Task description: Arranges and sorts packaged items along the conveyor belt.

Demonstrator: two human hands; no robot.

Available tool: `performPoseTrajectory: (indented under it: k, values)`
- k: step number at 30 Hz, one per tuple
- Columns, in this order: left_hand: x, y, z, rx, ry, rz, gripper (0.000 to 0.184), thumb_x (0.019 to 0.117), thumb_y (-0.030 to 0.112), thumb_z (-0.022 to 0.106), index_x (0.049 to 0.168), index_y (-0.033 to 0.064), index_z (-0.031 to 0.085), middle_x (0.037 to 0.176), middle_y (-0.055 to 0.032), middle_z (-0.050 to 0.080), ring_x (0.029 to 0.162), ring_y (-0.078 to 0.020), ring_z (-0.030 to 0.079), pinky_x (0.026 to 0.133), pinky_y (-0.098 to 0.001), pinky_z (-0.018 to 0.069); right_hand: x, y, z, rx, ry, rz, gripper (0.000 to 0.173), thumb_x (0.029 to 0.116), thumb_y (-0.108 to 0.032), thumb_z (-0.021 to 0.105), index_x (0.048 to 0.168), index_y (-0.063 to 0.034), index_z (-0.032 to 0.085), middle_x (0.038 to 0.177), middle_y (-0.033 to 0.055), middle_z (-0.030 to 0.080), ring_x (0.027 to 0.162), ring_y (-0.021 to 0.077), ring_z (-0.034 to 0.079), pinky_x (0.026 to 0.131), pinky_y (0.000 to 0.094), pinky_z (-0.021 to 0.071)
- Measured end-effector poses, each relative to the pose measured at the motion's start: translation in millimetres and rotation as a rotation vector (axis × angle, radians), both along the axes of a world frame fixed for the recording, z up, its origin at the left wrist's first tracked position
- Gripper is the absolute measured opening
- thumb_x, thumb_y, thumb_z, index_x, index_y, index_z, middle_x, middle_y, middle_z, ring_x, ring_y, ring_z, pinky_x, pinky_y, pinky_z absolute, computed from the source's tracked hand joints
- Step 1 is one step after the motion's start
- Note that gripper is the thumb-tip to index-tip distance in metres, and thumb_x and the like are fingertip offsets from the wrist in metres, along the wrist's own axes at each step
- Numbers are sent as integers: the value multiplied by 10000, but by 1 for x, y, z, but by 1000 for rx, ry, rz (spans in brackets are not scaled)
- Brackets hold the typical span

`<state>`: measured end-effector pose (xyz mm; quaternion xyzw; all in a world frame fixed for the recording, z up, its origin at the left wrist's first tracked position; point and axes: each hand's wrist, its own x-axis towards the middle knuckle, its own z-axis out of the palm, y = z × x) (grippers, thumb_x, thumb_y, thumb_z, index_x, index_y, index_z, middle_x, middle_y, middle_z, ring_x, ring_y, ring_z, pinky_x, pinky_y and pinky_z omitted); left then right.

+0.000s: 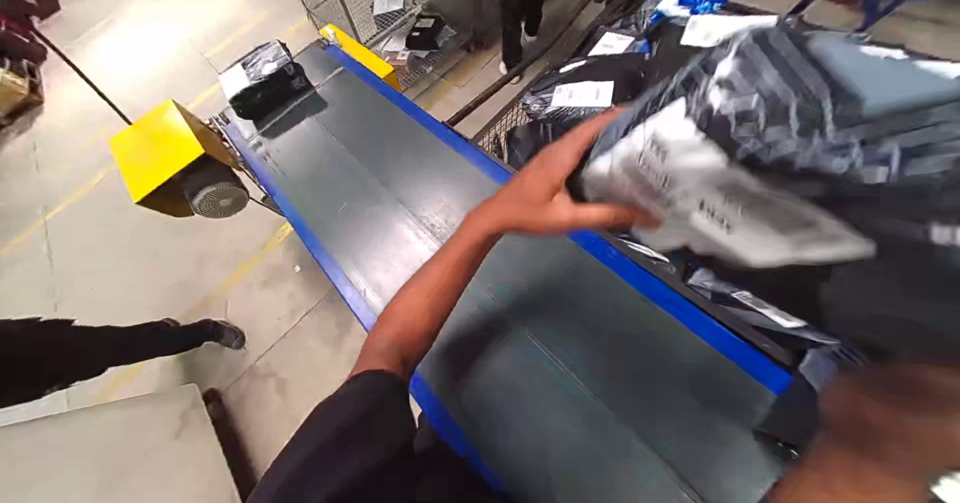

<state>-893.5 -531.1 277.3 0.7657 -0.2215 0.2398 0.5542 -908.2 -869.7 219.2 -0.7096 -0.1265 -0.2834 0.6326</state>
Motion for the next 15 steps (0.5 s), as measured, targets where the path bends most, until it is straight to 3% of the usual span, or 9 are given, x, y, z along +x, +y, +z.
performPoseTrajectory:
  k: [1, 2, 3, 5, 6, 8, 11, 13, 15]
  values:
    - [18, 17, 3, 43, -38, 146, 826, 720, 141, 910, 1372, -143, 489, 1239, -254, 648, 1161, -240, 654, 1048, -394, 535, 33, 20, 3, -46, 27, 32, 692, 882, -273, 807, 1374, 24, 420, 1236, -20, 640, 1169, 27, 609, 1026, 306, 530]
    - [31, 39, -4, 155, 14, 341, 800, 725, 189, 917, 1352, -124, 532, 1242, -252, 656, 1176, -251, 652, 1075, -397, 517, 60, 45, 3, -162, 88, 48, 673, 895, -267, 788, 1367, 74, 451, 1241, 47, 635, 1160, 40, 613, 1031, 296, 529]
    - [37, 56, -22, 353, 182, 467, 752, 765, 284, 897, 1344, -70, 573, 1278, -229, 650, 1226, -272, 623, 1115, -435, 475, 78, 62, -5, -337, 174, 56, 653, 907, -311, 770, 1361, 77, 504, 1267, 116, 643, 1177, 94, 621, 1054, 334, 514]
    - [40, 63, -85, 748, 569, 290, 628, 828, 355, 832, 1304, -2, 631, 1273, -268, 646, 1217, -429, 611, 1047, -663, 448, 86, 56, -56, -726, 285, 103, 517, 936, -359, 728, 1293, 5, 637, 1264, 216, 663, 1194, 298, 639, 1042, 538, 501]
    - [43, 53, -121, 808, 679, 71, 601, 879, 365, 802, 1322, -1, 628, 1295, -280, 633, 1233, -450, 597, 1047, -690, 434, 86, 39, -79, -852, 337, 132, 458, 922, -355, 739, 1273, -67, 682, 1249, 185, 679, 1176, 316, 646, 1016, 552, 516]
    - [24, 35, -182, 699, 746, -210, 600, 980, 422, 670, 1395, -2, 576, 1347, -226, 631, 1250, -328, 622, 1088, -543, 484, 70, 11, -114, -890, 496, 153, 471, 958, -461, 673, 1347, -195, 664, 1374, 53, 631, 1272, 205, 598, 1074, 463, 505]
    - [-89, 1, -252, 336, 842, -229, 524, 958, 318, 708, 1370, 11, 598, 1275, -169, 679, 1083, -246, 708, 926, -457, 607, -18, -49, -126, -753, 585, -32, 400, 987, -490, 610, 1281, -233, 700, 1386, -28, 630, 1293, 114, 579, 1068, 410, 516]
    - [-177, -29, -263, 197, 906, -145, 432, 956, 274, 712, 1310, 35, 647, 1222, -103, 718, 1072, -184, 714, 927, -406, 618, -100, -90, -96, -735, 497, -226, 346, 993, -432, 640, 1218, -188, 739, 1309, -9, 684, 1251, 119, 611, 1075, 377, 519]
    - [-249, -49, -260, 22, 956, 59, 415, 969, 272, 701, 1306, 35, 644, 1186, -86, 729, 1057, -159, 712, 965, -384, 598, -112, -151, -80, -761, 288, -168, 363, 981, -345, 689, 1248, -99, 701, 1280, 94, 685, 1208, 180, 642, 1071, 368, 518]
